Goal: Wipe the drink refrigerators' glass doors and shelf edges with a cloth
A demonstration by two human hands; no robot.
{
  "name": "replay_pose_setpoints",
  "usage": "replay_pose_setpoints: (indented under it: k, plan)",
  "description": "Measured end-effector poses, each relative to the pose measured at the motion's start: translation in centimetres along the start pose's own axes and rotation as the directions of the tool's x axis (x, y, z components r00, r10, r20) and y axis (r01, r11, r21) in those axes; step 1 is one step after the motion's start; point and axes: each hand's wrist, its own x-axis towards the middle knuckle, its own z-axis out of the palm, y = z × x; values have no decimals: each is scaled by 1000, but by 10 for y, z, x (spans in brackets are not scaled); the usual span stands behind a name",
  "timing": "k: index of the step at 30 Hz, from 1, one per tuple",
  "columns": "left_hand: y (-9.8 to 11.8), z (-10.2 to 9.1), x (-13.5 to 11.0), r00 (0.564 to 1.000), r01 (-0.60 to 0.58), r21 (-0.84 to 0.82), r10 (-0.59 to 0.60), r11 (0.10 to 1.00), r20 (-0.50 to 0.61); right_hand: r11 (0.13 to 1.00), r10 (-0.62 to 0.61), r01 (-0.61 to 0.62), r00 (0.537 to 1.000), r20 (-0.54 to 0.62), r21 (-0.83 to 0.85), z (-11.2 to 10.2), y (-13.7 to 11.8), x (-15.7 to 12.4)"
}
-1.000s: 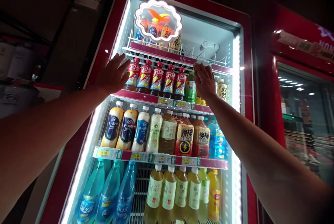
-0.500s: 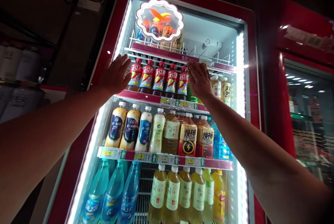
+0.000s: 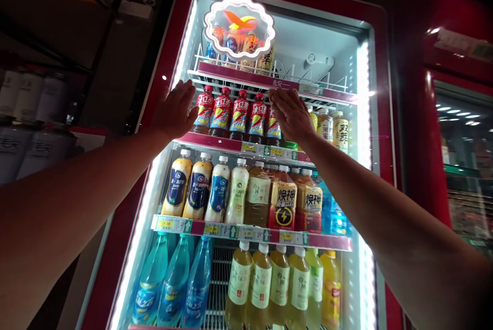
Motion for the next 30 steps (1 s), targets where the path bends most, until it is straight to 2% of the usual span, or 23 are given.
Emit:
replay_pose_setpoints:
  k: [5, 10, 13, 16, 21, 26, 30]
  plan:
    - [-3, 3, 0, 1000, -19, 3, 19, 1000, -23, 996, 92, -91, 991, -95, 12, 6, -7, 0]
    - [-2, 2, 0, 1000, -8, 23, 9, 1000, -18, 999, -31, 31, 999, -11, 24, -1, -1, -2]
    - [-1, 2, 0, 1000, -10, 27, 10, 1000, -14, 1000, 20, -19, 999, -42, 22, -1, -2, 8]
    - [-1, 2, -1, 1000, -9, 29, 10, 1000, -14, 996, 89, -88, 991, -98, 17, 6, -14, 18]
    - [-2, 3, -1, 1000, -9, 39, 9, 999, -16, 1000, -13, 14, 999, -30, 26, 8, -25, 19]
    - [0, 1, -1, 1000, 4, 39, -4, 999, -6, 994, 106, -103, 990, -91, 37, 14, -30, 23]
    - [3, -1, -1, 1000, 13, 12, -13, 1000, -13, 997, 63, -60, 996, -62, 50, 17, -40, 19]
